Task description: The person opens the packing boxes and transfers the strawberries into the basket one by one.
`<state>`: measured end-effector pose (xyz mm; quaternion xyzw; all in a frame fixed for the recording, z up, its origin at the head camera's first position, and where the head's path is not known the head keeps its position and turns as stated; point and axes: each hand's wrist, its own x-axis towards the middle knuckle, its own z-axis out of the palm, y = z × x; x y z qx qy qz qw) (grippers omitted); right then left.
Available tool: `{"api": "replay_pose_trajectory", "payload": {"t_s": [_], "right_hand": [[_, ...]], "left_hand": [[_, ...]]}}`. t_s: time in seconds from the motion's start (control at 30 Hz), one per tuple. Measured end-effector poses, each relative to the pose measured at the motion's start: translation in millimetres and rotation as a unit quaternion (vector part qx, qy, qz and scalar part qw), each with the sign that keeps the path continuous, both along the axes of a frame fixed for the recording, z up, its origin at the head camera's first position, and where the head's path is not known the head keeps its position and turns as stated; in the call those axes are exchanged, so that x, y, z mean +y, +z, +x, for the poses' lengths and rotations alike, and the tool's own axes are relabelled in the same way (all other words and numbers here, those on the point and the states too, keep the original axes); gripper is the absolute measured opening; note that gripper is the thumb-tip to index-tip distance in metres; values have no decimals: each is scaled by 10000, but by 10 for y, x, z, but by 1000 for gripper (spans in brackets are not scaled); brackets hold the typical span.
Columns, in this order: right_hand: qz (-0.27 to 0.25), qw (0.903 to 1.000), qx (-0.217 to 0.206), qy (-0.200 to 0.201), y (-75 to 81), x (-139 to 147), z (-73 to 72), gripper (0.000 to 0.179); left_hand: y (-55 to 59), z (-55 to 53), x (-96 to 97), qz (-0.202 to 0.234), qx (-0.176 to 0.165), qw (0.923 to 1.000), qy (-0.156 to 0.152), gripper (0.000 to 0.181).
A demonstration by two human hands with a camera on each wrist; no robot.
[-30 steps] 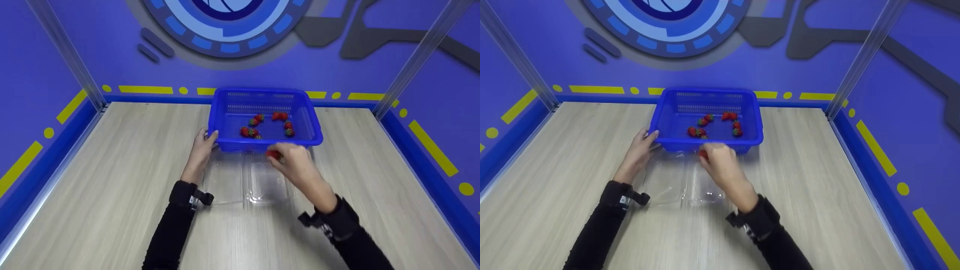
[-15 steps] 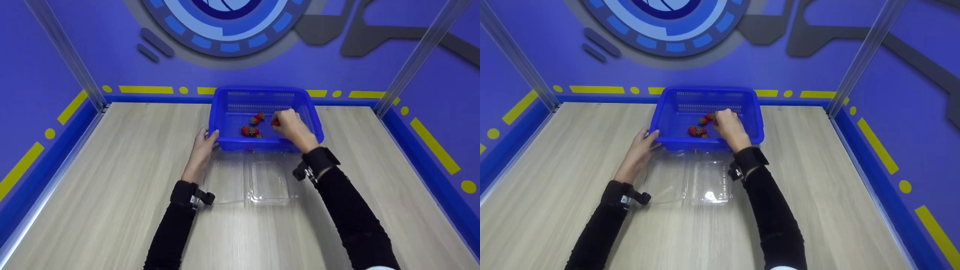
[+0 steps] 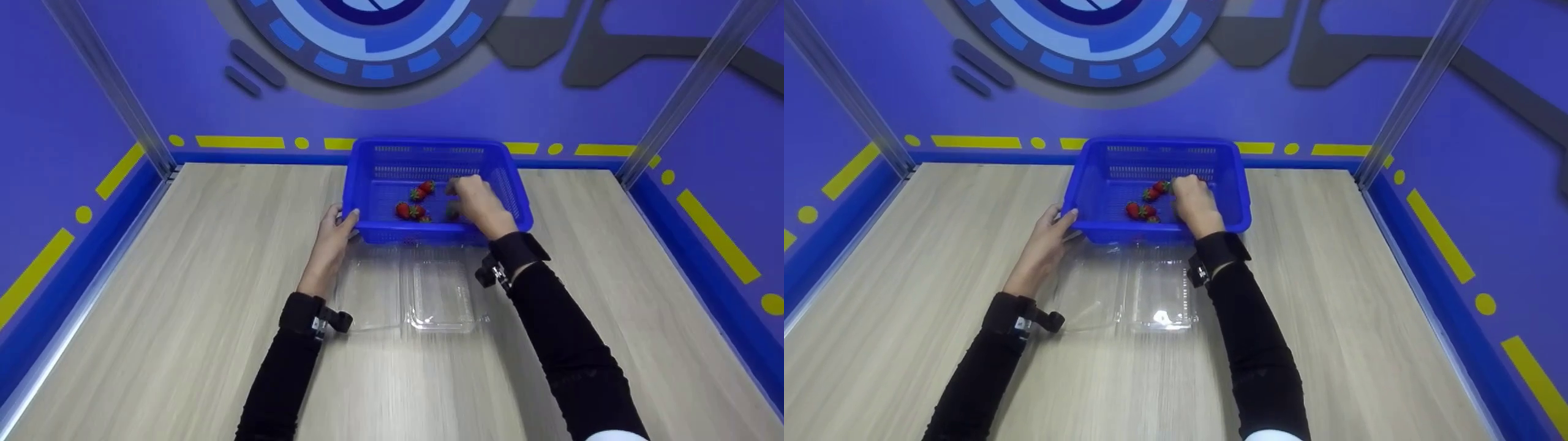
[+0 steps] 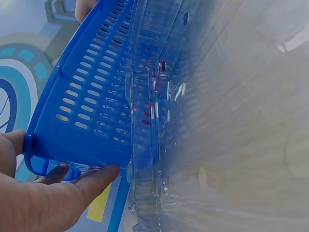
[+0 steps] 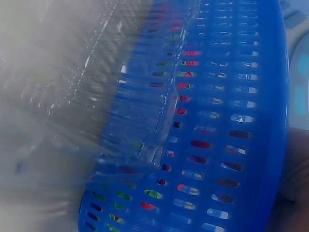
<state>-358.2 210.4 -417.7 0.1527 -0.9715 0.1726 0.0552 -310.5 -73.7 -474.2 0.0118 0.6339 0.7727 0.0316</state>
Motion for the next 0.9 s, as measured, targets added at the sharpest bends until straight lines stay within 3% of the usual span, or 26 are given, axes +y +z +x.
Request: {"api": "replay_pose_trajectory", "payload": {"t_s": [0.17, 0.33, 0.63, 0.7, 0.73, 0.8, 0.83, 0.9], "right_hand": [[78, 9998, 101, 172, -6, 14, 73, 20], [54, 9994, 302, 142, -7, -19, 235, 23], [-104, 9874, 1492, 512, 13, -102, 690, 23], [-229, 9831, 1688, 677, -8, -100, 852, 23], [-266, 9816, 1731, 756, -29, -93, 947, 24], [-231, 9797, 1787, 882, -97, -65, 1148, 25], [-193, 9795, 1783, 920, -139, -47, 1254, 25], [-81, 9821, 1630, 937, -218, -5, 1478, 29]], "left_hand": [[-13, 5, 10, 105, -11, 9999, 14, 41], [-24, 8, 19, 72, -115, 9999, -7, 43], [16, -19, 43, 20, -246, 9997, -71, 43], [64, -10, 19, -333, -277, 9990, -125, 47], [105, 6, -4, -709, -216, 9972, -138, 49], [223, 78, -60, -1619, 53, 9868, -85, 56], [295, 148, -88, -2143, 253, 9764, -18, 60], [442, 365, -135, -3190, 712, 9450, 108, 65]]}}
